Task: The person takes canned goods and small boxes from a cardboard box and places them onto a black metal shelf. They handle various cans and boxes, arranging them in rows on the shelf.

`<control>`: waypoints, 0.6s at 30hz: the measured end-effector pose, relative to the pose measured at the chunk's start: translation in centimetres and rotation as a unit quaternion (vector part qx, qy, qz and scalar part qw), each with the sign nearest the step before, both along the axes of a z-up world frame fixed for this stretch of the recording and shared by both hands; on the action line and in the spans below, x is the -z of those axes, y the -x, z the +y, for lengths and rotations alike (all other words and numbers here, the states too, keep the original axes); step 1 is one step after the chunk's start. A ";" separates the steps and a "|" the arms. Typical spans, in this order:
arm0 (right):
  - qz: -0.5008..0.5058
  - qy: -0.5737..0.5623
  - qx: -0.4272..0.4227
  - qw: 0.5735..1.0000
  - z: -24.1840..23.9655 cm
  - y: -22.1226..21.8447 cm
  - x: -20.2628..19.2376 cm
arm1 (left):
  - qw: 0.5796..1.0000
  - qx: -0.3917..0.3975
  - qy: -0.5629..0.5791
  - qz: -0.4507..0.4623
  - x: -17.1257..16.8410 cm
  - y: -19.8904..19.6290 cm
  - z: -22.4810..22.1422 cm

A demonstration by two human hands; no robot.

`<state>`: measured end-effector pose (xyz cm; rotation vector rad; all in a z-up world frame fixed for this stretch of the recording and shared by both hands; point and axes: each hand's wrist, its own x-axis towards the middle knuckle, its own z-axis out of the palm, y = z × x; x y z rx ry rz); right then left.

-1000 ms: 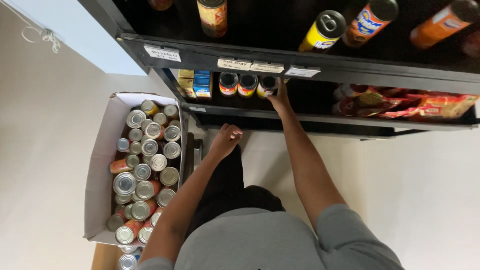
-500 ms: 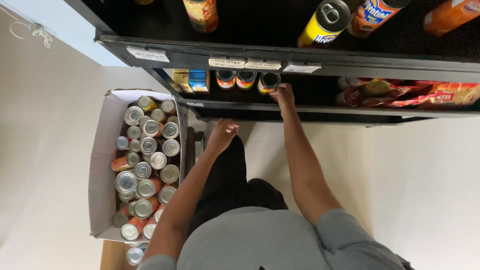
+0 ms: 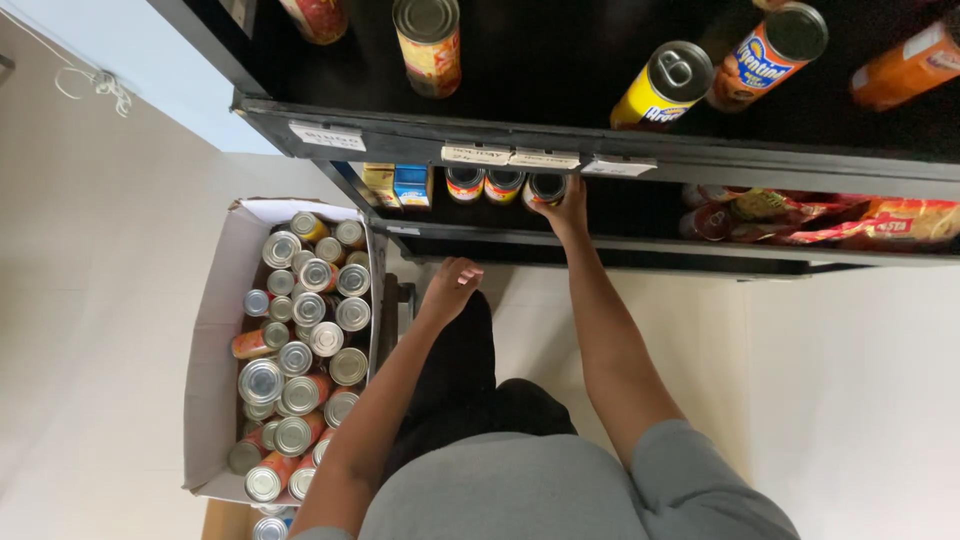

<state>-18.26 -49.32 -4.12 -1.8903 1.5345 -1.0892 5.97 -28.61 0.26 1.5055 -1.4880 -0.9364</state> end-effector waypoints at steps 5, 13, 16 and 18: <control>-0.073 -0.084 0.087 0.990 -0.2 -1.0 0.5 | 1.000 0.017 0.014 0.000 -1.1 0.2 -0.5; -0.118 -0.139 0.031 0.983 0.1 1.6 5.1 | 1.000 0.027 0.002 0.003 -2.9 1.1 -0.8; -0.174 -0.240 0.039 0.954 1.6 1.2 2.6 | 0.999 0.030 -0.022 -0.012 -3.6 1.3 -1.4; 0.069 -0.020 0.084 0.994 3.2 0.2 -1.6 | 0.997 0.058 -0.043 -0.020 -3.6 1.6 -2.4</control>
